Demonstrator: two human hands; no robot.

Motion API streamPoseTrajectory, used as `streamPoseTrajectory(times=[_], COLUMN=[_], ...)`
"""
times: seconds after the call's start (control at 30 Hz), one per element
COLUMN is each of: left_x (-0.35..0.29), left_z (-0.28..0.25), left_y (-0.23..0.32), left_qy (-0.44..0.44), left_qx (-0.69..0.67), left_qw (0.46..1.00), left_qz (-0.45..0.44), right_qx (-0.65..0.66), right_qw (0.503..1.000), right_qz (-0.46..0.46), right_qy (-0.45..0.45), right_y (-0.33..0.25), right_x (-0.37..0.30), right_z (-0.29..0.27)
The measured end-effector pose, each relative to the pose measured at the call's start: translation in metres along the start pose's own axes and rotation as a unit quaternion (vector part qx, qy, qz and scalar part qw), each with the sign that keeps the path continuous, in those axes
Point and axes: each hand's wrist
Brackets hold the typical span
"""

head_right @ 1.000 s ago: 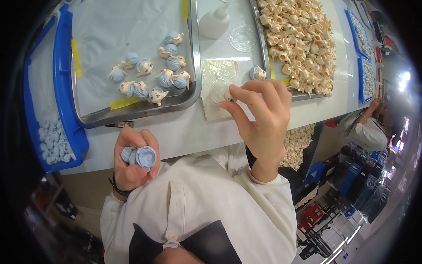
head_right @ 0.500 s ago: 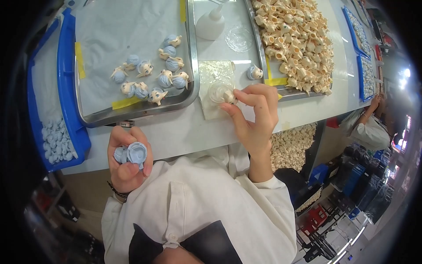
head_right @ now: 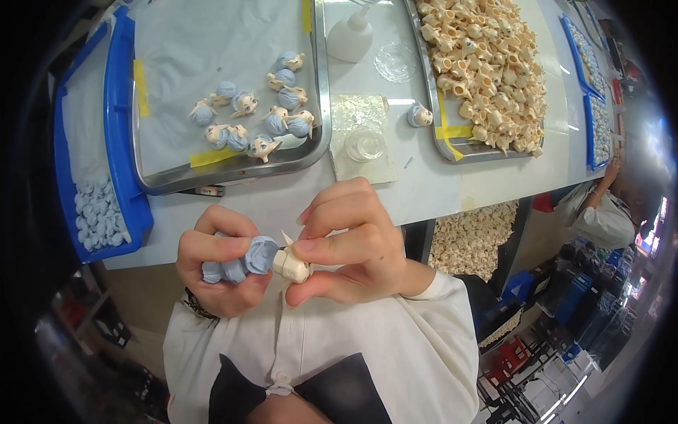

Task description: The person assembles small figurine parts by taking toy heads and toy bodies from blue and metal trays and joining them together with glue from a bottle.

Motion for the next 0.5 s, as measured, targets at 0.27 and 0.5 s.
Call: streamPoseTrajectory(times=[0.27,0.5], left_x=[-0.001,-0.011], left_z=[-0.01,-0.013], left_y=[0.002,0.001], left_qy=[-0.014,-0.068], left_qx=[0.026,-0.234], left_qw=[0.998,0.947], left_qz=[-0.051,-0.209], right_qx=[-0.066,-0.318], right_qw=[0.985,0.917], right_qz=[0.05,-0.098], right_qy=[-0.151,-0.221], right_y=[0.001,-0.006], right_x=[0.02,0.025], right_z=[-0.004,0.018])
Point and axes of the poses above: each hand's wrist, its own x-axis towards the middle knuckle, its own z-axis out of the palm, y = z × x, and after that the axes turned 15 degrees about -z, right-handed
